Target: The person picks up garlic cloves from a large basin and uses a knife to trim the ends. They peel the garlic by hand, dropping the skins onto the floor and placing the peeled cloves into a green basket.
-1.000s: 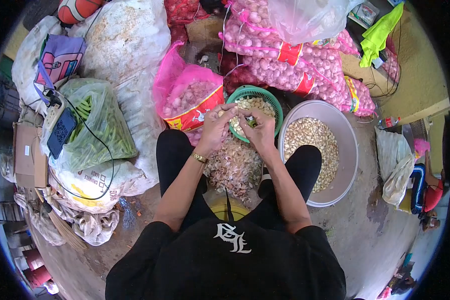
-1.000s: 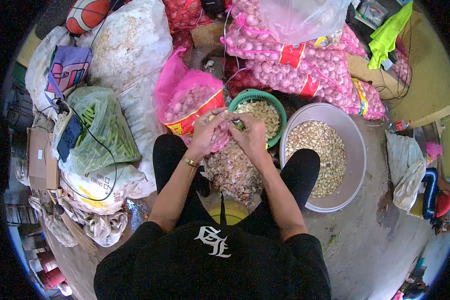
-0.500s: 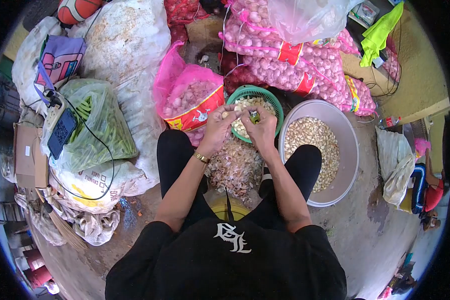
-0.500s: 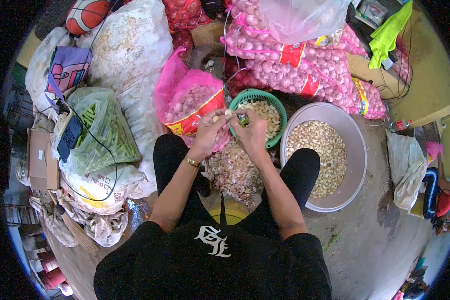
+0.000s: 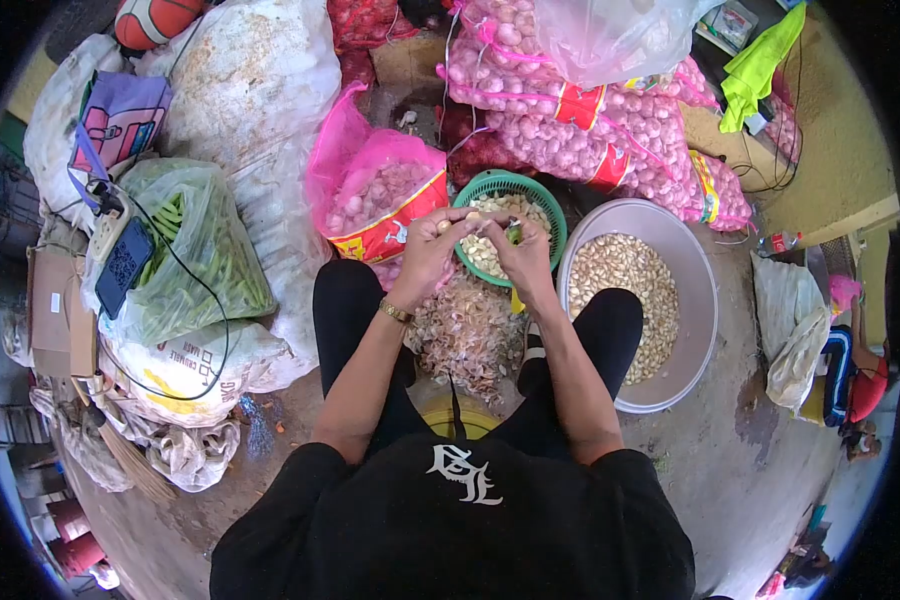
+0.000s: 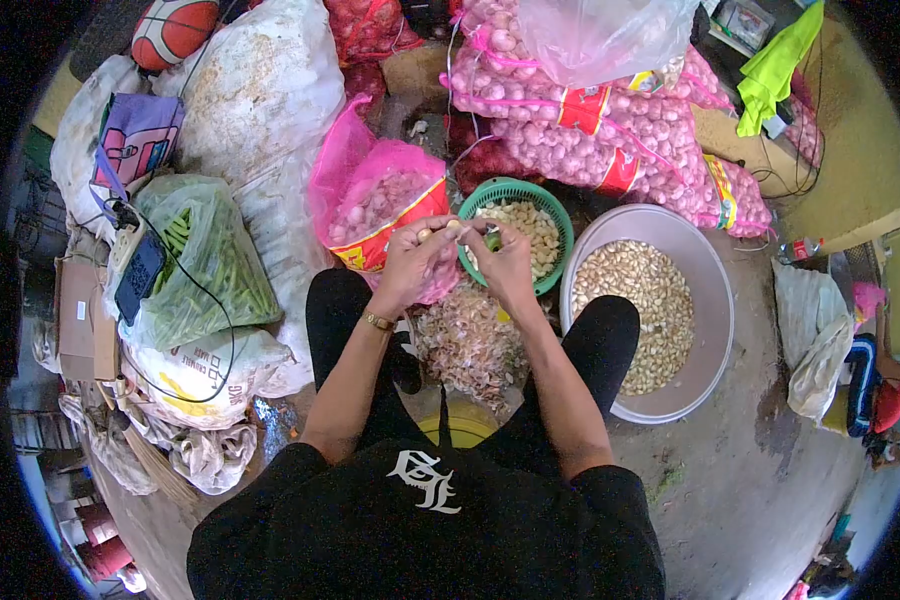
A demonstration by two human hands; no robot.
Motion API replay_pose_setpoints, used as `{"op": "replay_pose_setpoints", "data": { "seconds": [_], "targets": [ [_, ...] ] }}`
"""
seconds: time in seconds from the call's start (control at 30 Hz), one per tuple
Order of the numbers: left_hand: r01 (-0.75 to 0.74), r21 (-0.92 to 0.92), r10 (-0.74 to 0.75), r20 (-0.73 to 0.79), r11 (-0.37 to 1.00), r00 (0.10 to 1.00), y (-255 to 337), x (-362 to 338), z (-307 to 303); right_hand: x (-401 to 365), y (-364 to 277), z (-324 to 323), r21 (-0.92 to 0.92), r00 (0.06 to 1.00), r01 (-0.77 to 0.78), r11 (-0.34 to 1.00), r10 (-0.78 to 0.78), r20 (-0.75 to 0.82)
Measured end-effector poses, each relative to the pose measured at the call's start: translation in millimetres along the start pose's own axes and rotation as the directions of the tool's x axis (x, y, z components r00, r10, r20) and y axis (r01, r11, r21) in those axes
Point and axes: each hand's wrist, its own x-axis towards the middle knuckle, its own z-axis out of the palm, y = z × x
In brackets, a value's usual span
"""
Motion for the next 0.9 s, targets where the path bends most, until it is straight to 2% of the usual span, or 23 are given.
{"op": "replay_pose_setpoints", "data": {
  "seconds": [0.03,0.1,0.13,0.23,0.3,0.37,0.43,0.53,0.6,0.7,0.73,0.8,0.83,0.87,0.9],
  "targets": [
    [-0.009,-0.001,0.009,-0.004,1.000,1.000,2,0,0,0,-2,-2,-0.001,1.000,0.000,1.000,0.000,0.001],
    [-0.017,-0.003,0.017,-0.007,1.000,1.000,3,1,-2,-1,-10,-5,0.044,0.981,-0.186,0.982,0.184,0.054],
    [-0.011,-0.011,0.011,-0.002,1.000,1.000,1,1,-4,-1,-11,-6,0.043,0.981,-0.187,0.981,0.185,0.053],
    [0.019,0.005,-0.019,0.010,1.000,1.000,4,1,-7,0,-8,-4,0.028,0.986,-0.155,0.988,0.153,0.066],
    [0.039,0.028,-0.040,0.017,0.999,0.999,6,0,-6,2,-3,-2,-0.007,0.998,-0.029,1.000,0.029,0.050],
    [0.073,0.008,-0.073,-0.041,0.997,0.997,7,0,-3,1,-4,-1,-0.002,0.999,-0.039,0.999,0.039,0.030],
    [0.044,0.000,-0.044,-0.040,0.999,0.998,-2,2,0,0,-4,1,0.004,0.999,-0.049,0.999,0.049,0.008],
    [0.028,0.033,-0.028,-0.015,0.999,1.000,-20,5,-9,0,1,1,-0.043,0.999,0.019,0.999,-0.021,-0.042],
    [0.041,0.075,-0.041,0.007,0.996,0.999,-23,4,-10,-2,-4,0,-0.206,0.993,0.090,0.975,-0.103,-0.054],
    [0.034,0.085,-0.032,-0.019,0.996,0.999,-21,5,-6,-1,0,-1,-0.240,0.993,0.098,0.966,-0.110,-0.039],
    [0.075,0.042,-0.074,-0.025,0.996,0.997,-28,8,-11,0,3,-1,-0.239,0.993,0.098,0.966,-0.110,-0.039],
    [0.115,0.000,-0.115,-0.029,0.993,0.993,-27,7,-17,2,8,-1,-0.086,0.998,0.015,0.996,-0.019,-0.053],
    [0.177,-0.036,-0.176,0.032,0.983,0.984,-14,2,-15,3,7,-2,-0.086,0.998,0.014,0.996,-0.019,-0.053],
    [0.241,-0.068,-0.234,0.096,0.968,0.967,-5,-1,-12,4,7,-4,0.013,0.999,-0.023,1.000,0.024,-0.043],
    [0.241,-0.069,-0.234,0.097,0.968,0.967,-3,-1,-11,4,3,-4,0.110,0.998,-0.061,0.992,0.064,-0.029]
  ]
}}
